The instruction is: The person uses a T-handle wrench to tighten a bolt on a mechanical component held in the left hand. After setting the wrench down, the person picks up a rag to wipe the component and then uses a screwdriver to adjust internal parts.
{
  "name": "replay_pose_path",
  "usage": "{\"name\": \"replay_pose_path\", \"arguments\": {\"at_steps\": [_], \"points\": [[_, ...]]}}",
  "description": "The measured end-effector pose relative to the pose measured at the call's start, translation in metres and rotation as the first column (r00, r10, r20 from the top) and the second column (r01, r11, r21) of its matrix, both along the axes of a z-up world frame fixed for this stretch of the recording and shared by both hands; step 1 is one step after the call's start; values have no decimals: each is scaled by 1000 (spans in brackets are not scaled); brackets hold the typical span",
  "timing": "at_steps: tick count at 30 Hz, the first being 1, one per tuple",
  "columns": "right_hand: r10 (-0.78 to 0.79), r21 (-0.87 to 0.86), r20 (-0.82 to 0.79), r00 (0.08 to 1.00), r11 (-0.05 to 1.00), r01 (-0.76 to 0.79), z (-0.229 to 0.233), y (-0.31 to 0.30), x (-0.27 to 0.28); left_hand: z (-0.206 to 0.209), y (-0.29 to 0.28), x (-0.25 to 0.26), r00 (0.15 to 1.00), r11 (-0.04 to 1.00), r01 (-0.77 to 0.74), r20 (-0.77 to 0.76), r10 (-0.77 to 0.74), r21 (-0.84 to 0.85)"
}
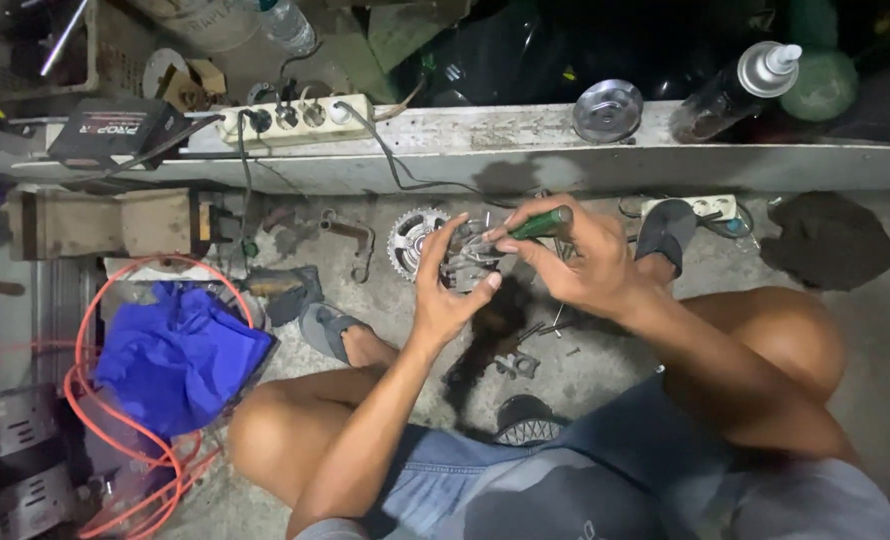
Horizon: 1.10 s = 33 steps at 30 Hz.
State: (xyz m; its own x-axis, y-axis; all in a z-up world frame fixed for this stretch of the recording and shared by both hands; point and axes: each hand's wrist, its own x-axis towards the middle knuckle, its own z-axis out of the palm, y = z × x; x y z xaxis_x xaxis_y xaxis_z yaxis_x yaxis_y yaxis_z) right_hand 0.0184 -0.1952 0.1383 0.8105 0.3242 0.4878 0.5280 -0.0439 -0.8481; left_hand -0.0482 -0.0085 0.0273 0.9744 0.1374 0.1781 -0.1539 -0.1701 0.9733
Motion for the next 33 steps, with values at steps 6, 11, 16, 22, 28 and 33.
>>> {"name": "replay_pose_path", "arguments": {"at_steps": [6,11,16,22,28,33], "points": [[-42,25,65,997,999,40,-1,7,2,3,2,7,999,999,12,48,-14,45],[-15,13,30,999,1000,15,-3,6,5,3,4,11,998,999,14,56,-16,35],[-4,-34,27,1000,999,5,-18,-4,9,-3,6,10,1000,999,0,5,0,32],[-9,-33,22,1000,999,10,-24,-3,11,-11,8,8,999,999,-22,-48,24,44],[-43,-59,24,999,997,45,-24,2,12,-5,10,9,997,993,-54,-50,60,101],[-92,-62,2,996,994,92,-17,12,10,-6,9,9,991,985,-110,-54,119,136]]}}
